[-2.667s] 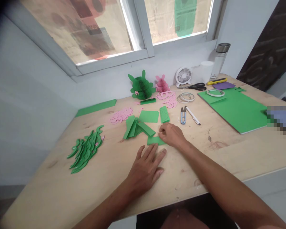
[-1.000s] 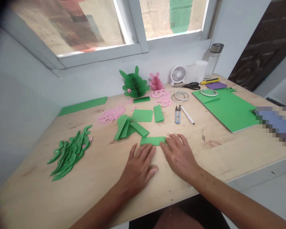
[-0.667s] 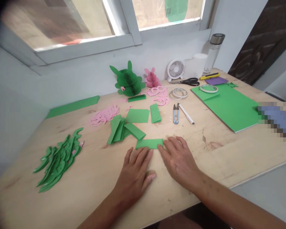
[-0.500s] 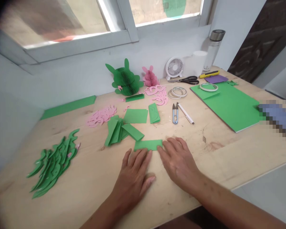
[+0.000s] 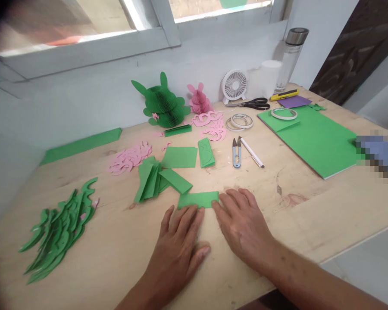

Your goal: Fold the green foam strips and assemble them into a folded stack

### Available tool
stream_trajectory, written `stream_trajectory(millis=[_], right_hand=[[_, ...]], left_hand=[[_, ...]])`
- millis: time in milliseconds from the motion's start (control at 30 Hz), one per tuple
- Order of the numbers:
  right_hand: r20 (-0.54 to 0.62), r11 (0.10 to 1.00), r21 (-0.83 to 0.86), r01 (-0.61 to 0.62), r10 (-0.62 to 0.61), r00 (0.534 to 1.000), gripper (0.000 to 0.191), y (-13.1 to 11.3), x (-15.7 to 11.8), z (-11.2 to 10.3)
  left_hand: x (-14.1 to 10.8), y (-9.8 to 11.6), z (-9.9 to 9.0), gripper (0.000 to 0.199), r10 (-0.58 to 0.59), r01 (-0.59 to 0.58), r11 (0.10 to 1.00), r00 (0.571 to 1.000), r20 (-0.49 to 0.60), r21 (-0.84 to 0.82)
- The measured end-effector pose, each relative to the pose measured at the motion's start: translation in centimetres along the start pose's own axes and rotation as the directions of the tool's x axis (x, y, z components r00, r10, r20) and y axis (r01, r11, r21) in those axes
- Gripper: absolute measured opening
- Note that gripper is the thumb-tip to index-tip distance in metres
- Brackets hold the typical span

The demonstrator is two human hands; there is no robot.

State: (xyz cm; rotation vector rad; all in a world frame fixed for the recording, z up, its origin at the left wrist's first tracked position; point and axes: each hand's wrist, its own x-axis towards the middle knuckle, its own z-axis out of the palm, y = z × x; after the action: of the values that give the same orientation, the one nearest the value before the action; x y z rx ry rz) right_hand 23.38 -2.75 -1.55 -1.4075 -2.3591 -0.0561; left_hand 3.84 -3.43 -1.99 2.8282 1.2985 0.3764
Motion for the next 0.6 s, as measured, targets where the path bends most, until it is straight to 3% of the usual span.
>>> stream_trajectory(millis=[600], right_hand=[[0.002, 0.999, 0.030, -0.026, 0.026, 1.000, 0.024, 0.02, 0.12, -0.07]], left_hand=[[0.11, -0.09, -0.05, 0.049, 0.002, -0.002, 1.000, 1.000, 0.006, -0.013]])
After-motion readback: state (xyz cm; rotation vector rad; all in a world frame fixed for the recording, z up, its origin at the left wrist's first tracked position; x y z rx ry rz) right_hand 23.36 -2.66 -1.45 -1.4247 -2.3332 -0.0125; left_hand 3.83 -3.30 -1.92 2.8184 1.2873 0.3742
